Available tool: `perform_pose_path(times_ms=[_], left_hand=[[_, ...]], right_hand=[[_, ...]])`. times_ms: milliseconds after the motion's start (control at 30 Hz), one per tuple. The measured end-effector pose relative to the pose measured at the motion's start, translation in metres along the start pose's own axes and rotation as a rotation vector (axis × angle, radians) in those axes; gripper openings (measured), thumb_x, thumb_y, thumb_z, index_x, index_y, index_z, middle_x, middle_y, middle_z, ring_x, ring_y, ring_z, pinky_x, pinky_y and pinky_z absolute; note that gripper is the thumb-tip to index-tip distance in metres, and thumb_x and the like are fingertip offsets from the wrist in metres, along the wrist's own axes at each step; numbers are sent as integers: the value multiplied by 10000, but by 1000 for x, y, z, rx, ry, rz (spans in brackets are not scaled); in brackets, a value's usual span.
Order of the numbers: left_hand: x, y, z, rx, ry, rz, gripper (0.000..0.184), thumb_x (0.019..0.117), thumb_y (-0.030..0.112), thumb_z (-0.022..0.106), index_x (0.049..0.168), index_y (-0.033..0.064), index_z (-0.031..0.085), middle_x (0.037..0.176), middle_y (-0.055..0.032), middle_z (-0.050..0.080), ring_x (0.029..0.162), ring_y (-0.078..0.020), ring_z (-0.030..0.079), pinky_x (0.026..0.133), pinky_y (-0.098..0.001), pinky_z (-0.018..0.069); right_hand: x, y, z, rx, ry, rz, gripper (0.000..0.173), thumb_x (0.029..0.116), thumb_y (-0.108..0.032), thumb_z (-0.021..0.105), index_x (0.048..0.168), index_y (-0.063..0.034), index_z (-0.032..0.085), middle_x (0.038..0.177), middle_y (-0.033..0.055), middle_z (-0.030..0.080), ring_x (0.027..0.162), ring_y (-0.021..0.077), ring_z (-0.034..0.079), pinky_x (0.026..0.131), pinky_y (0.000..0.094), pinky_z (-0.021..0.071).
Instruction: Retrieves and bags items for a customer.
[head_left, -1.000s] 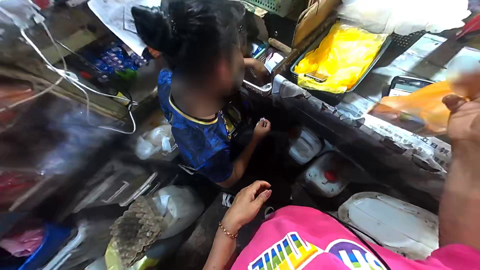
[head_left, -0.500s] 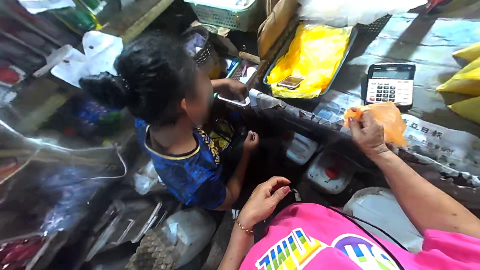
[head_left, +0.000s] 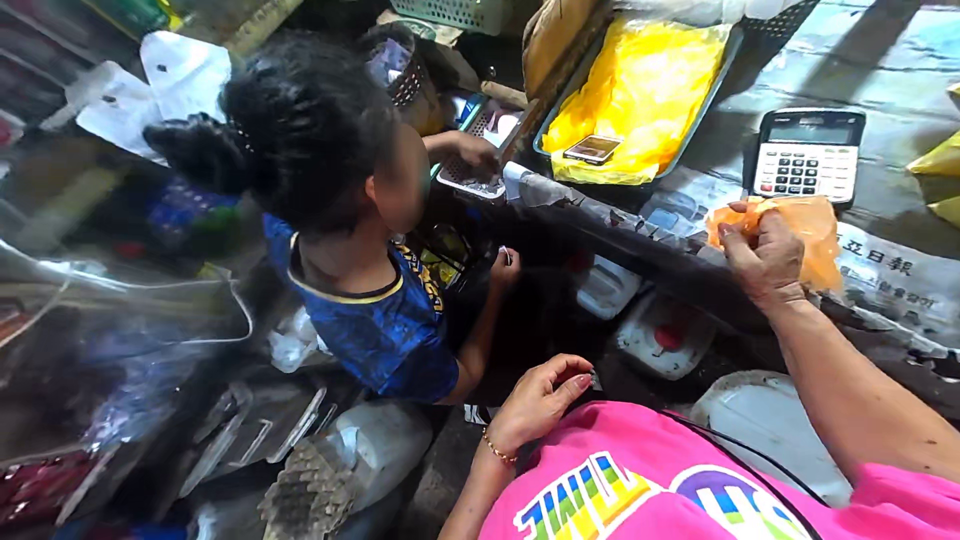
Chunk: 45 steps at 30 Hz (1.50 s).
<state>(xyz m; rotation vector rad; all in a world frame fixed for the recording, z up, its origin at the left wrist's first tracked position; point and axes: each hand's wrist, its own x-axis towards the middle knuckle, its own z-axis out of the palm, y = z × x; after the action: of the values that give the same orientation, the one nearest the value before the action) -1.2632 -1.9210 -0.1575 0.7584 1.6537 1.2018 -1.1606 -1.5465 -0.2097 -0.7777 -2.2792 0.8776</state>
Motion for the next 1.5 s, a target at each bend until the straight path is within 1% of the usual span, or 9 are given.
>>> perform_pose_path(times_ms=[100, 267, 467, 633, 767, 867, 967, 1133, 1500], left_hand=[[-5, -3, -1, -8, 13, 9, 311, 1066, 240, 537, 1265, 25, 641, 1144, -60, 705, 1024, -89, 676, 943, -298, 554], [-17, -9, -2, -32, 47, 4, 303, 1062, 236, 546, 1260, 29, 644, 1133, -50, 705, 1017, -78, 670, 939, -285, 549], [-20, -11, -2, -45, 46, -9, 302, 1063, 236, 545, 1261, 30, 644, 1138, -50, 703, 1020, -76, 670, 945, -284, 548], [-16, -5, -4, -59, 37, 13, 289, 1061, 218, 546, 1256, 26, 640, 1121, -50, 705, 1012, -75, 670, 930, -273, 550], [-11, 1, -7, -51, 29, 38, 292, 1063, 222, 543, 1255, 23, 639, 1127, -51, 706, 1009, -72, 672, 917, -266, 553], [-5, 5, -9, -60, 17, 56, 295, 1063, 221, 544, 1261, 22, 636, 1135, -53, 704, 1010, -73, 674, 911, -262, 556], [2, 9, -7, -47, 6, 77, 300, 1065, 209, 538, 1258, 2, 638, 1143, -75, 703, 1027, -94, 680, 946, -290, 557], [10, 11, -6, -57, -28, 76, 303, 1068, 210, 536, 1261, -2, 633, 1152, -77, 701, 1044, -92, 677, 965, -291, 550], [3, -11, -10, -136, 26, 23, 278, 1063, 187, 540, 1245, -2, 633, 1126, -67, 703, 1024, -82, 672, 947, -269, 546]], right_hand=[[2, 3, 0, 13, 6, 2, 442, 1034, -293, 556, 1374, -10, 560, 1078, 253, 679, 893, 380, 684, 815, 590, 549], [4, 4, 1, 6, 14, 21, 432, 1028, -283, 571, 1363, -9, 573, 1092, 264, 674, 911, 389, 681, 836, 598, 539], [4, 3, 1, 17, 11, 27, 412, 1029, -277, 571, 1343, -10, 584, 1042, 256, 680, 853, 371, 683, 808, 585, 545], [5, 4, 1, 13, 16, 22, 393, 1031, -258, 574, 1331, -5, 591, 1058, 251, 682, 883, 372, 680, 824, 573, 541], [5, 6, 2, 11, 23, 36, 396, 1033, -282, 570, 1325, -15, 590, 1024, 244, 680, 845, 366, 678, 792, 580, 540], [5, 5, 3, 2, 29, 46, 390, 1033, -285, 573, 1318, -20, 601, 1051, 250, 680, 872, 370, 680, 813, 579, 538], [6, 0, 1, -22, -1, 46, 418, 1038, -301, 559, 1329, -3, 595, 1067, 273, 672, 904, 414, 673, 827, 618, 528], [6, 0, 1, -23, -9, 36, 412, 1033, -282, 564, 1324, 9, 591, 1029, 266, 673, 851, 397, 670, 805, 605, 531], [6, -4, 2, -16, 19, 15, 396, 1020, -248, 571, 1281, 46, 610, 1053, 288, 674, 904, 410, 672, 842, 601, 521]])
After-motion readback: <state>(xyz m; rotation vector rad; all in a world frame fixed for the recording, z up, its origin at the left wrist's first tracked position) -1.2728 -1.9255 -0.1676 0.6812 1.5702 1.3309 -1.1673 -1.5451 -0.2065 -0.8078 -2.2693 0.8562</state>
